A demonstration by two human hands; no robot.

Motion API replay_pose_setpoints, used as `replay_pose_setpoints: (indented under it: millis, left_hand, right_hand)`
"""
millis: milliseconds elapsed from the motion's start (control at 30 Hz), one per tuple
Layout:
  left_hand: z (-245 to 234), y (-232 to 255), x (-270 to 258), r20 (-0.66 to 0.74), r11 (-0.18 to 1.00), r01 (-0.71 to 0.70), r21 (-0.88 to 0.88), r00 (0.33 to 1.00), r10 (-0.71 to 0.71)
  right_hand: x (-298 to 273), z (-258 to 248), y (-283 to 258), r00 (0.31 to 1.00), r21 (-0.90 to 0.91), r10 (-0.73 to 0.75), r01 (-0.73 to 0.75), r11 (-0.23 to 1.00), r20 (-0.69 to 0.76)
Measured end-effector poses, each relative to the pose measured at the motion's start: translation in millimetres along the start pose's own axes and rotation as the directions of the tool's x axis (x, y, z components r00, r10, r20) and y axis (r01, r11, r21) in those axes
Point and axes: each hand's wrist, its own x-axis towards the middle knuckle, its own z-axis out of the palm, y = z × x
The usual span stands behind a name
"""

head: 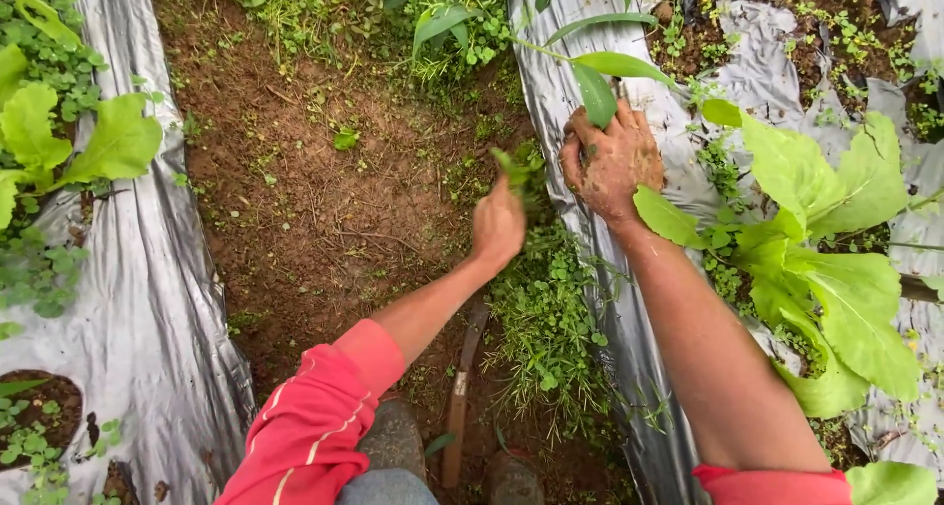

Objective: The person weeds a garden bed by pulling small plants by hand and using a sickle to cut and clear larger weeds. They gather the removed vegetation into piles and continue clearing the soil between rows of crops.

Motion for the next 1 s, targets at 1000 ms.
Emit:
replay_pose_setpoints:
  millis: [1000]
  left_hand:
    - [-81.9,-31.1,-7.7,0.101,0.831,-0.061,0.552,0.995,0.006]
  right_hand:
    - [1.6,5.5,-3.9,0.999,0.007,-0.020,0.020,1.000,-0.039]
